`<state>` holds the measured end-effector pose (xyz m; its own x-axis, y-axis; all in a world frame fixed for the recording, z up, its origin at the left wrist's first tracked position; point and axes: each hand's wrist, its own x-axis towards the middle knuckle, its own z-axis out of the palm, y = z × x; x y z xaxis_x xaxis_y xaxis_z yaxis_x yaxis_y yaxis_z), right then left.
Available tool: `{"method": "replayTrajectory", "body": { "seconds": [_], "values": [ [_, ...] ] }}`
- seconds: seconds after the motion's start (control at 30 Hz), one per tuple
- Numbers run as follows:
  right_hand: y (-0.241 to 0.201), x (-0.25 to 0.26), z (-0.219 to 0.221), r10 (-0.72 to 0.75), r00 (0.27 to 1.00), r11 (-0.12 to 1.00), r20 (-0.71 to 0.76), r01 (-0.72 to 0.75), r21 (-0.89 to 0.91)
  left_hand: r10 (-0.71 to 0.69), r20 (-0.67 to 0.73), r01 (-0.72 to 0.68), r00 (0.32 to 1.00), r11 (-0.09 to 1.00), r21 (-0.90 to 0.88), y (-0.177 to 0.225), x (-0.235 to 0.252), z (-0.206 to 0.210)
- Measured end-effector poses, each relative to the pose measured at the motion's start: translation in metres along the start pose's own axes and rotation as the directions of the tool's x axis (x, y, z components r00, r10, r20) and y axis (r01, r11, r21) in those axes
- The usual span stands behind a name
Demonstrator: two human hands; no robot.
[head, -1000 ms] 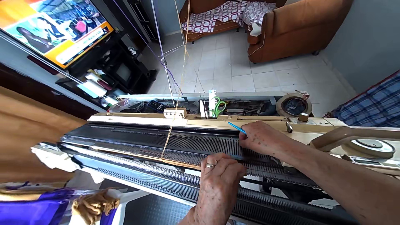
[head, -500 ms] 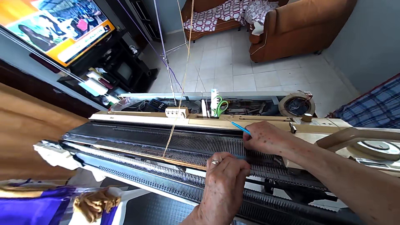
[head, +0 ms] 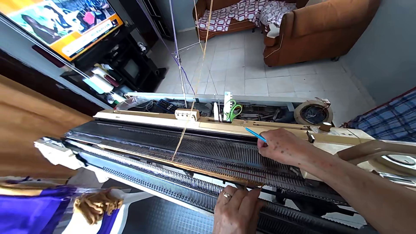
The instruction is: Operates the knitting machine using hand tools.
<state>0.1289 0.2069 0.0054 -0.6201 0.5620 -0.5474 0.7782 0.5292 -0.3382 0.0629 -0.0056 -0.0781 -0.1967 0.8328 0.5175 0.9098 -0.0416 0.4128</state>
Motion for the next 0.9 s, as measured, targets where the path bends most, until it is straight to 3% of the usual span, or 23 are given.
{"method": "replayTrajectory", "body": {
  "seconds": [0.13,0.23,0.33,0.5,0.6,0.8,0.9],
  "values": [
    [0.001,0.000,0.000,0.004,1.000,1.000,-0.014,-0.004,0.017,-0.035,-0.001,0.035,0.999,0.999,0.013,0.005,0.010,0.002],
    [0.000,-0.002,-0.001,0.051,0.999,0.999,-0.011,-0.051,0.004,-0.107,0.032,0.112,0.994,0.973,-0.202,0.006,0.021,-0.003],
    [0.002,-0.003,-0.003,0.069,0.998,0.998,0.006,-0.069,-0.002,-0.154,0.061,0.165,0.986,0.937,-0.309,0.006,0.032,-0.005],
    [0.004,-0.003,-0.005,0.035,0.999,0.999,0.030,-0.035,0.016,-0.179,0.077,0.192,0.981,0.955,-0.225,0.008,0.047,0.001],
    [0.004,-0.003,-0.005,0.024,0.999,0.999,0.046,-0.025,0.027,-0.137,0.059,0.146,0.989,0.970,-0.194,0.009,0.048,0.004],
    [0.004,-0.004,-0.004,0.010,0.999,1.000,0.046,-0.012,0.023,0.102,0.042,-0.099,0.994,0.994,-0.055,0.012,0.024,0.004],
    [0.005,-0.004,-0.004,-0.005,0.999,1.000,0.048,0.004,0.021,0.135,0.029,-0.135,0.990,0.991,-0.024,0.004,0.008,0.006]
  ]
}}
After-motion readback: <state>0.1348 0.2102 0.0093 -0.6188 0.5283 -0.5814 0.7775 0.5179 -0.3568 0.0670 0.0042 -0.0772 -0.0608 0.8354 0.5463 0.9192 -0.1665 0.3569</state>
